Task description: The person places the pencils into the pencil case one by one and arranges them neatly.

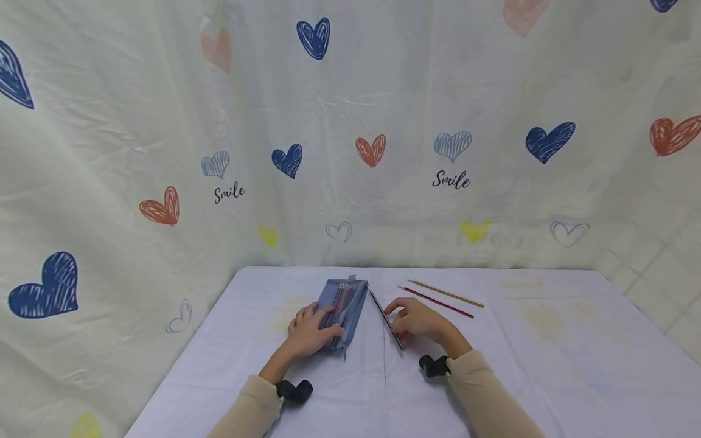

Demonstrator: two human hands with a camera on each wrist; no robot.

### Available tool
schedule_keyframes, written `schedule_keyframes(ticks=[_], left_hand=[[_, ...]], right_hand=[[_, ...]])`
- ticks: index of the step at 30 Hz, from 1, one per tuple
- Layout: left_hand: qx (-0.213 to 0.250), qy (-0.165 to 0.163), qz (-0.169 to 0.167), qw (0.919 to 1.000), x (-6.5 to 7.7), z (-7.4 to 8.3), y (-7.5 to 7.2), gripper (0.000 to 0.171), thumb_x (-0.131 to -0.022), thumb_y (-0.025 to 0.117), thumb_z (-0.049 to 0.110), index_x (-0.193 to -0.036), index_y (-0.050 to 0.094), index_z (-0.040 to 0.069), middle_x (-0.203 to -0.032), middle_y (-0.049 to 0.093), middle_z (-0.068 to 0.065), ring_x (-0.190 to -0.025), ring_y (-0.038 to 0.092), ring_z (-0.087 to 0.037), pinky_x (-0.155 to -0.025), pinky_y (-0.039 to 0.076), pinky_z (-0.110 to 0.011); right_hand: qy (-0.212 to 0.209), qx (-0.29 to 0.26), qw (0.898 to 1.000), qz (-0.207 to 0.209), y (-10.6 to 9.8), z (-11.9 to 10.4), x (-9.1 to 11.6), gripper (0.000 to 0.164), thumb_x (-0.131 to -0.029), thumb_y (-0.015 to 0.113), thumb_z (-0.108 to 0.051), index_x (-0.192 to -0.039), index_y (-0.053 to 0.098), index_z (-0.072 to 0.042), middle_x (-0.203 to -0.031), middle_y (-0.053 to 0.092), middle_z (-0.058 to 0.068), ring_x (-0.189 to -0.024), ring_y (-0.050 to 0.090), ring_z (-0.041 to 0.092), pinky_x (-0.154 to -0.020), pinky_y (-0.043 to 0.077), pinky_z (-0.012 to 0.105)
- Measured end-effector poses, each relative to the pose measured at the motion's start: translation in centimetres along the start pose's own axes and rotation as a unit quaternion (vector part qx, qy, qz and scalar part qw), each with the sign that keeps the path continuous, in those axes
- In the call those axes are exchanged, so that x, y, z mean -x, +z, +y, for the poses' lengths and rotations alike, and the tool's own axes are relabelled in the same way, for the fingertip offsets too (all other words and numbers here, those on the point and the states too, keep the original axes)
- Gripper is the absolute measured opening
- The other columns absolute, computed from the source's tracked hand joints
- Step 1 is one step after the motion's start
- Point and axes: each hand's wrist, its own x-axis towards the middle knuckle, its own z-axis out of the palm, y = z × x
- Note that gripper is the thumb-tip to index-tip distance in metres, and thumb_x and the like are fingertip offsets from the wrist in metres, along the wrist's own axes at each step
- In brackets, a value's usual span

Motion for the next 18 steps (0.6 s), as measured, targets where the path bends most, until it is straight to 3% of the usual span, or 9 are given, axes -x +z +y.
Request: schedule_keyframes(ticks=[9, 18], left_hand=[[0.000, -0.001, 0.003, 1.0000, 0.0, 0.0, 0.0, 0.073, -0.086, 0.069, 0.057, -0.148, 0.054, 0.021, -0.166, 0.025, -0.021, -0.152, 0.016, -0.044, -0.114, 0.010, -0.071], [0.004, -0.001, 0.007, 1.0000, 0.1, 0.2, 0.1, 0.073, -0.086, 0.068, 0.054, -0.148, 0.054, 0.017, -0.165, 0.025, -0.022, -0.152, 0.017, -0.045, -0.114, 0.008, -0.072]], right_hand=[[0.006, -0.036, 0.999, 0.001, 1.4, -0.4, -0.8, 0.047, -0.086, 0.060, -0.002, -0.132, 0.054, 0.006, -0.081, 0.059, 0.002, -0.074, 0.057, 0.016, -0.065, 0.055, 0.033], [0.024, -0.075, 0.996, 0.032, 3.8, -1.1, -1.6, 0.050, -0.086, 0.062, -0.004, -0.134, 0.053, 0.005, -0.080, 0.061, 0.002, -0.069, 0.059, 0.014, -0.065, 0.056, 0.031]])
